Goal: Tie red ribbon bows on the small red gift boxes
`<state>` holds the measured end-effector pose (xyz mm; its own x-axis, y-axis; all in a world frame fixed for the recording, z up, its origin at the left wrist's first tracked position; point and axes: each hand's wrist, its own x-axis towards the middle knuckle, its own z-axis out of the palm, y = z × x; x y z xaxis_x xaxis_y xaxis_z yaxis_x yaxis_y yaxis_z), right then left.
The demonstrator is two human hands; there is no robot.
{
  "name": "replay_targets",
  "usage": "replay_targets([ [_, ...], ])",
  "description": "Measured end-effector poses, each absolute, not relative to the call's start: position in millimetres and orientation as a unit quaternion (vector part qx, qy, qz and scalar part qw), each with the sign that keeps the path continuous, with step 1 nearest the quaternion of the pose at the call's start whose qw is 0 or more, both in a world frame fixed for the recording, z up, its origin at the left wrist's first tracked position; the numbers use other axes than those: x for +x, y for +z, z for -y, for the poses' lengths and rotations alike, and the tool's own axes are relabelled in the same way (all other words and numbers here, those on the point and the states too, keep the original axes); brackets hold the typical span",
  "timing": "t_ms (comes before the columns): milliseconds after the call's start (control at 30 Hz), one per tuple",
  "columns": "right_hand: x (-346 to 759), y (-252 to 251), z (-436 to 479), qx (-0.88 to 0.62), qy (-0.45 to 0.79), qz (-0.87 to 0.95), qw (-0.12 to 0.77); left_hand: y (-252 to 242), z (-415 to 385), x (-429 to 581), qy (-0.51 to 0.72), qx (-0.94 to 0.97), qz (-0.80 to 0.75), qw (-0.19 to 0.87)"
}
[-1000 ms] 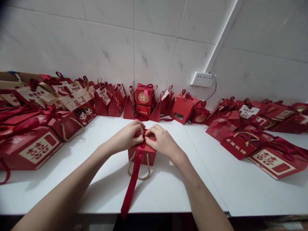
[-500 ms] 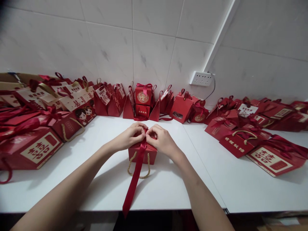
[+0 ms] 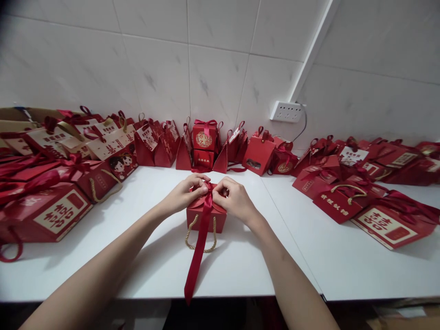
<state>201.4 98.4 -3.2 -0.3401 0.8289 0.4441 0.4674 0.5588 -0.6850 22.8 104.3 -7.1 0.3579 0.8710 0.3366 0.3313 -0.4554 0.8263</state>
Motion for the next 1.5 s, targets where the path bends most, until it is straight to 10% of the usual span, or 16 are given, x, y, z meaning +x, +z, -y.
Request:
replay_targets([
  [733, 200.8, -1.2, -97.4, -0.403, 0.231, 0.802, 0.375, -5.6, -100.9, 24.0, 0.432, 0.748, -0.384, 0.327],
  [1500, 219.9, 4.0, -107.0, -0.265, 0.639, 0.587, 0.421, -2.2, -100.5, 26.1, 0.401, 0.744, -0.375, 0.379],
])
